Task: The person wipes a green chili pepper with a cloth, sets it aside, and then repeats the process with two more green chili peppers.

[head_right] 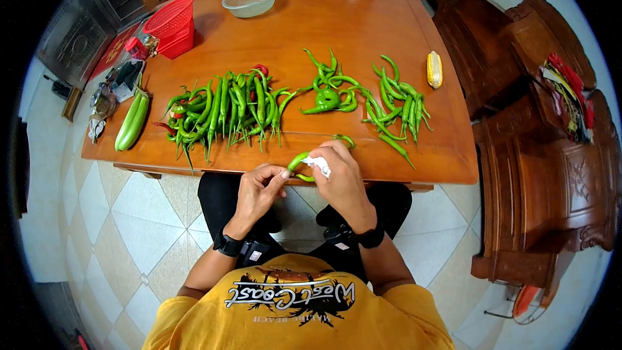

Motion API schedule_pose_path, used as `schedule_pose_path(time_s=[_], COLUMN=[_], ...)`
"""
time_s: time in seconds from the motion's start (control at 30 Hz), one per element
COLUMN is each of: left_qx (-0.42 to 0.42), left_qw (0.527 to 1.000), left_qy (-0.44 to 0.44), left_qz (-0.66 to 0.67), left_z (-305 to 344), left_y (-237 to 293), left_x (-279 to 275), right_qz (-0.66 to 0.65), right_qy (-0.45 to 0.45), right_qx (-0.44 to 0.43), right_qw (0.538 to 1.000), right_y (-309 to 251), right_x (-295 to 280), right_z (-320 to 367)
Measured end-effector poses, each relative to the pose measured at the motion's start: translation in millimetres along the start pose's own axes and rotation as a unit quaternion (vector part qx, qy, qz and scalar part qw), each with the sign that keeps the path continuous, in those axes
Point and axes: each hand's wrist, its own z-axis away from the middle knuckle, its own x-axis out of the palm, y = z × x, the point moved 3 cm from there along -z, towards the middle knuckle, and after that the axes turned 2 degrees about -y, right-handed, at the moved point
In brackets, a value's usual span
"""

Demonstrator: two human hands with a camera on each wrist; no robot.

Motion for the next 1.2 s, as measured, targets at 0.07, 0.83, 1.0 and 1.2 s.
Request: schedule_pose_path(time_s=[0.07, 0.83, 1.0, 1.2], left_qx=[-0.015, 0.131, 0.337, 0.276], left_qw=[1.000, 0.964, 0.793, 0.745], left_qy=[-0.004, 0.233, 0.337, 0.298], left_qz=[-0.011, 0.015, -0.379, -0.529], left_z=[-1, -46, -52, -57], left_y=[-9, 49, 66, 51], left_x=[-1, -103, -109, -118], right_qz=[0.016, 0.172, 0.178, 0.201], right_qy=[-0.010, 0.102, 0.088, 0.072], right_qx=[0.001, 0.115, 0.145, 0.141], right_qw=[1.000, 0.973, 0.969, 0.967], right_y=[8, 91, 90, 87], right_x=[-2, -86, -88, -87], right_z=[2, 26, 26, 25])
